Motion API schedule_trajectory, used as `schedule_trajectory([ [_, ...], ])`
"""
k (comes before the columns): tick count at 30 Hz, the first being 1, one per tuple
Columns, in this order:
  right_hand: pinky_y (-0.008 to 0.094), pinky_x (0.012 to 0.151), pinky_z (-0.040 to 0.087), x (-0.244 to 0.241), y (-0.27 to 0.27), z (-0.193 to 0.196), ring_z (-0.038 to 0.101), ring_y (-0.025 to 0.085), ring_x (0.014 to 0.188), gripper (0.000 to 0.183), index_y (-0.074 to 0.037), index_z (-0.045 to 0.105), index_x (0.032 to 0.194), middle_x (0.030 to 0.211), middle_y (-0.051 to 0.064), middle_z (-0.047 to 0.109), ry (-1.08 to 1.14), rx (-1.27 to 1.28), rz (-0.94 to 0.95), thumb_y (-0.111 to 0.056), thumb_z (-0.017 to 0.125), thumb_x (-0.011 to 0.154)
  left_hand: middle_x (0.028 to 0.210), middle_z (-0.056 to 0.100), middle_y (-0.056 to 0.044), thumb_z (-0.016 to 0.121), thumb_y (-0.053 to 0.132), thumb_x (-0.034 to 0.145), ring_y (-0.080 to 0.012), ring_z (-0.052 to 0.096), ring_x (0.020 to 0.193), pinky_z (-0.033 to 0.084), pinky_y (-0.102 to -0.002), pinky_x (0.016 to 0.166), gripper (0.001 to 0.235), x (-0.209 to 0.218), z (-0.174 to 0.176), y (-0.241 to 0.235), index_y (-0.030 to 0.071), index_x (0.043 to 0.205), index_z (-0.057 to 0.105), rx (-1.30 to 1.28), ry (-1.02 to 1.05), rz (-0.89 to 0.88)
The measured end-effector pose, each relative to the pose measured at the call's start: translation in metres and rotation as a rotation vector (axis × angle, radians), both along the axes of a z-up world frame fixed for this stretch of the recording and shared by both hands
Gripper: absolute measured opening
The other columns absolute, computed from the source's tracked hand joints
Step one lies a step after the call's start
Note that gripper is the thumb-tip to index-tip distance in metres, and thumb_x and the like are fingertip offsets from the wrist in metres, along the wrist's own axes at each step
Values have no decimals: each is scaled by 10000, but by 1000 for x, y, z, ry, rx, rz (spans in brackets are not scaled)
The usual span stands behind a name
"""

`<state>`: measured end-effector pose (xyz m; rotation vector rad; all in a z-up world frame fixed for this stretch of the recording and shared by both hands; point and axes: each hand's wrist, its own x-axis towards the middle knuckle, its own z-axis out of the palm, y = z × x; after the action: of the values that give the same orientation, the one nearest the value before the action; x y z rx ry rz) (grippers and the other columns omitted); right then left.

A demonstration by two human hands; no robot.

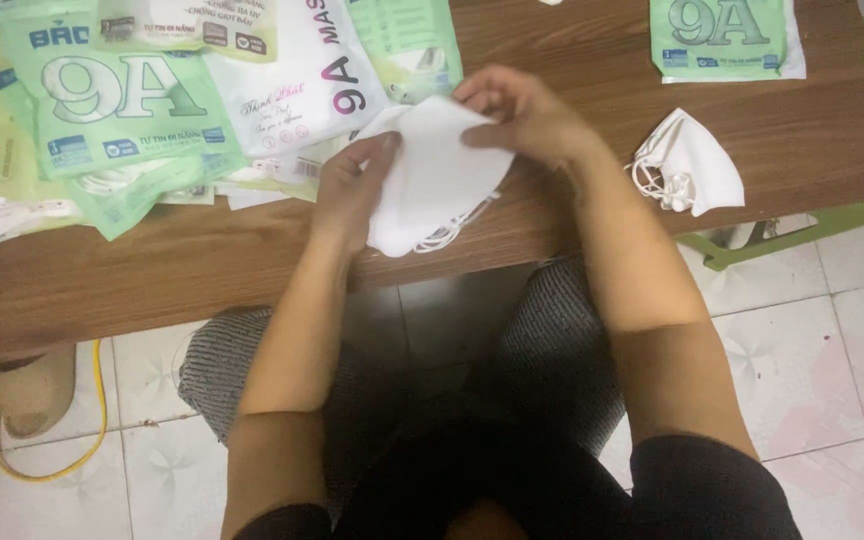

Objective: The person sits at a table and repeatedly picks up white face masks, folds them, and places them into small plastic packaging. They handle the masks and packaging by hand, stacking the filled packages on the table.

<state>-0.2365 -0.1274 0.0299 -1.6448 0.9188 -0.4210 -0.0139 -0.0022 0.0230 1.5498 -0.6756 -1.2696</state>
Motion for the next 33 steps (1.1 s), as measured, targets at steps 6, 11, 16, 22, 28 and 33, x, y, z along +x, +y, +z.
schedule_trajectory([
  [6,279,832,623,26,24,7,705,160,1044,530,-158,588,1268,1147,18,712,18,3,-4,-21,816,811,940,741,33,724,233,909,-104,680,835,574,-260,702,112,2,-17,3,140,964,754,-70,-123,-28],
  [11,343,872,450,15,10,-23,568,245,1025,558,-144,570,1364,1200,83,632,12,-604,7,-4,681,836,1071,792,-50,694,155,928,-203,750,943,660,-372,768,126,17,-11,-1,133,1031,764,-112,-25,89],
  [16,606,1168,327,30,46,8,285,431,1490,924,-144,365,1557,1639,167,301,503,-993,242,13,758,735,889,768,-106,713,118,891,-178,714,718,611,-324,615,154,28,-10,-5,77,1038,732,-131,144,297],
  [22,615,1243,60,14,39,-55,412,339,1483,554,-120,638,1373,1397,120,642,171,-1330,141,-234,777,849,1300,651,-266,616,107,1016,-327,731,1111,634,-449,935,436,5,4,15,52,1440,532,-162,64,-74],
  [28,625,1157,385,-23,42,-74,702,404,1108,323,-17,704,1096,1092,178,749,-246,-866,-12,-107,838,816,1560,373,-303,502,440,1099,-515,324,1467,284,-631,1214,557,-12,-14,12,30,1477,518,-431,-271,-183],
  [33,451,931,535,-39,40,-125,713,282,1033,388,-70,711,1132,1009,107,737,-114,-391,-308,-67,833,764,1475,487,-346,281,570,1089,-465,425,1428,314,-574,1203,745,-52,-2,17,-32,1474,493,-334,-228,-150],
])
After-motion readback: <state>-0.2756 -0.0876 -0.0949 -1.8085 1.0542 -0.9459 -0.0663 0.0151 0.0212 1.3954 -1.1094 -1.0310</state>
